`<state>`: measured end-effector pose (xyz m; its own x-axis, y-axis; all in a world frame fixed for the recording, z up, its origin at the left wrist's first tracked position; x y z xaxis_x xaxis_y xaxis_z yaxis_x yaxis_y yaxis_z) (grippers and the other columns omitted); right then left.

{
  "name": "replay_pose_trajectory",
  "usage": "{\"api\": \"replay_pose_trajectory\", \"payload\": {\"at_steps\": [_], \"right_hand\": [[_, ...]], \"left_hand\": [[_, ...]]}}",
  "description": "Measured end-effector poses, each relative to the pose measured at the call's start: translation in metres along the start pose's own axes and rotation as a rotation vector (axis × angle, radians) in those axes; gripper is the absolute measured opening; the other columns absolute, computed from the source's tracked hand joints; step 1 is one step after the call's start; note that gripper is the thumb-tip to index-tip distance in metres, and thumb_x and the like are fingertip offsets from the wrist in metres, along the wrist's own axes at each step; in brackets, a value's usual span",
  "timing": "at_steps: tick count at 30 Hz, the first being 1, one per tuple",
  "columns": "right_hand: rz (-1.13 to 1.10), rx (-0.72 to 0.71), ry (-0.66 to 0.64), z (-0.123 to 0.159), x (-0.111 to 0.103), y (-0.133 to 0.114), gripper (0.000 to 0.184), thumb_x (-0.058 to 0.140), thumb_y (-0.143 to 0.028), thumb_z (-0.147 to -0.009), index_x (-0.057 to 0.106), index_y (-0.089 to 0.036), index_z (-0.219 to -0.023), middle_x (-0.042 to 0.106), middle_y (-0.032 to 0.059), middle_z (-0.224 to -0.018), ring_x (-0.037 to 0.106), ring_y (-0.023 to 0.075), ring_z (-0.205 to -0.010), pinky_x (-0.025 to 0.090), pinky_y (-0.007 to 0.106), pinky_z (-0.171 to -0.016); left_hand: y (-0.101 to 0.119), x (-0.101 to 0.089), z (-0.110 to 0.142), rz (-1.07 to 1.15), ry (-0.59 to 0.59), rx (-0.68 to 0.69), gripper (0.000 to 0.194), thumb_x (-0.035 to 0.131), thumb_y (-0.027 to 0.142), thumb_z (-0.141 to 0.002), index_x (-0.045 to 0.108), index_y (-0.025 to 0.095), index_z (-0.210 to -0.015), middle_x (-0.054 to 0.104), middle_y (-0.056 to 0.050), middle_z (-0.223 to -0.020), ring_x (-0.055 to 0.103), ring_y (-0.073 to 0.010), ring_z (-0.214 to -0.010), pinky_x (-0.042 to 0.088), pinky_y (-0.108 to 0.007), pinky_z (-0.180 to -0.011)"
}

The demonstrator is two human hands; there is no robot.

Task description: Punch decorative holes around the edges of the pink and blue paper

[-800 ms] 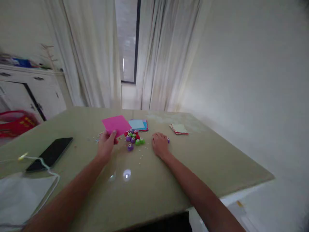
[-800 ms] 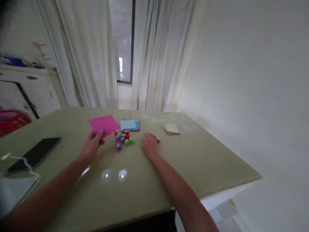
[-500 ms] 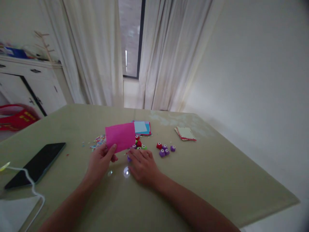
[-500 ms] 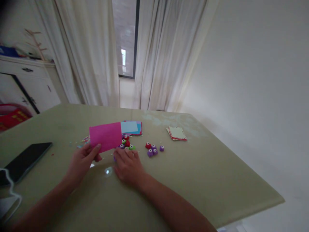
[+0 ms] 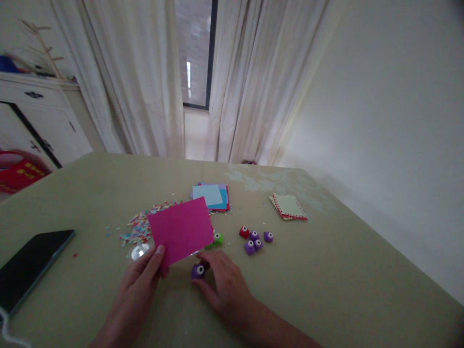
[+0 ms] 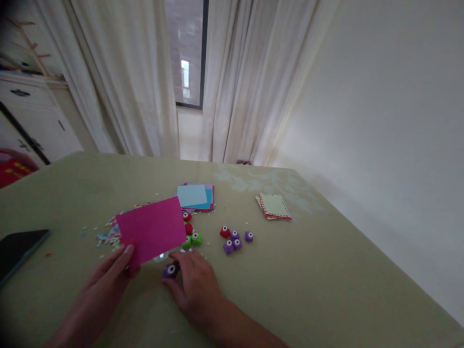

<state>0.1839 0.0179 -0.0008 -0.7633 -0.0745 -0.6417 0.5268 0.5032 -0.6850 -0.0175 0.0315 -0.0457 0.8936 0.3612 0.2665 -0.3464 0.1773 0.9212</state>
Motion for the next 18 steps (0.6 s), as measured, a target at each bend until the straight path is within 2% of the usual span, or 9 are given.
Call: {"api": "replay_pose_trajectory", "payload": {"at_steps": [2,4,5,8,10,13,16,18], "right_hand": [[-0.248,0.153,0.115,0.004,-0.01,0.003,0.037,0.073,-0.035,-0.097,0.065,-0.021,-0.13,0.071,0.0105,-0.121,0.067,0.0252,-0.107,0.053,0.035,-0.092],[-0.504,0.306,0.173,0.008,-0.01,0.007,0.032,0.078,-0.039,-0.092,0.071,-0.021,-0.118,0.071,0.0067,-0.109,0.066,0.0213,-0.094,0.053,0.03,-0.081],[-0.625,0.369,0.179,0.009,-0.006,0.009,0.033,0.083,-0.041,-0.087,0.072,-0.021,-0.111,0.07,0.0044,-0.101,0.065,0.0192,-0.087,0.052,0.028,-0.075],[-0.912,0.497,0.185,0.01,0.004,0.016,0.046,0.097,-0.04,-0.068,0.072,-0.02,-0.101,0.067,-0.0007,-0.086,0.059,0.015,-0.075,0.048,0.025,-0.068],[-1.001,0.564,0.184,0.012,0.01,0.022,0.05,0.099,-0.041,-0.063,0.071,-0.02,-0.099,0.066,-0.0023,-0.08,0.056,0.0133,-0.068,0.048,0.024,-0.064],[-1.038,0.635,0.145,0.016,0.016,0.03,0.051,0.097,-0.043,-0.066,0.07,-0.02,-0.102,0.063,-0.0039,-0.073,0.051,0.0111,-0.06,0.042,0.022,-0.054],[-1.085,0.603,0.116,0.017,0.016,0.028,0.053,0.1,-0.036,-0.063,0.07,-0.019,-0.104,0.065,-0.0019,-0.083,0.057,0.0117,-0.071,0.045,0.021,-0.061],[-1.132,0.588,0.092,0.017,0.016,0.024,0.055,0.101,-0.036,-0.063,0.071,-0.018,-0.105,0.065,-0.0012,-0.086,0.059,0.0116,-0.074,0.047,0.021,-0.064]], "left_hand": [[-0.008,0.005,0.006,0.099,0.012,-0.093,0.05,0.101,0.058,-0.05,0.076,0.022,-0.074,0.063,0.008,-0.06,0.055,-0.0081,-0.055,0.051,-0.013,-0.053],[-0.013,0.008,0.014,0.156,0.048,-0.173,0.056,0.104,0.053,-0.041,0.08,0.022,-0.082,0.07,0.006,-0.066,0.061,-0.0093,-0.059,0.055,-0.014,-0.057],[-0.015,0.01,0.017,0.158,0.039,-0.201,0.059,0.105,0.05,-0.042,0.082,0.022,-0.088,0.076,0.004,-0.075,0.066,-0.0113,-0.064,0.058,-0.017,-0.06],[-0.017,0.018,0.023,0.102,-0.055,-0.233,0.05,0.102,0.046,-0.057,0.083,0.021,-0.096,0.081,-0.001,-0.085,0.074,-0.0179,-0.072,0.061,-0.023,-0.064],[-0.019,0.019,0.025,0.037,-0.097,-0.233,0.044,0.098,0.047,-0.063,0.082,0.021,-0.094,0.081,-0.002,-0.079,0.074,-0.0192,-0.068,0.059,-0.023,-0.058],[-0.017,0.018,0.026,-0.021,-0.105,-0.213,0.041,0.098,0.05,-0.063,0.081,0.02,-0.086,0.076,0.0,-0.069,0.069,-0.0163,-0.059,0.054,-0.021,-0.051],[-0.013,0.02,0.025,-0.007,-0.103,-0.182,0.044,0.099,0.052,-0.06,0.08,0.02,-0.083,0.076,0.0,-0.068,0.066,-0.0129,-0.059,0.053,-0.017,-0.055],[-0.012,0.022,0.025,-0.044,-0.124,-0.184,0.047,0.097,0.055,-0.061,0.081,0.02,-0.087,0.078,-0.001,-0.072,0.069,-0.0148,-0.067,0.056,-0.019,-0.063]]}}
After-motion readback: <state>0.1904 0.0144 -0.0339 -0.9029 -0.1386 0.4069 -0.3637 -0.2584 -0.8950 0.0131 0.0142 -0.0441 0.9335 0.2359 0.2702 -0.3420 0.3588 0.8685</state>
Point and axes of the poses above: each hand's wrist, its own z-axis away from the middle knuckle, its own x-axis out of the palm, y = z × x, the point moved 8 cm from there along -z, towards the middle knuckle
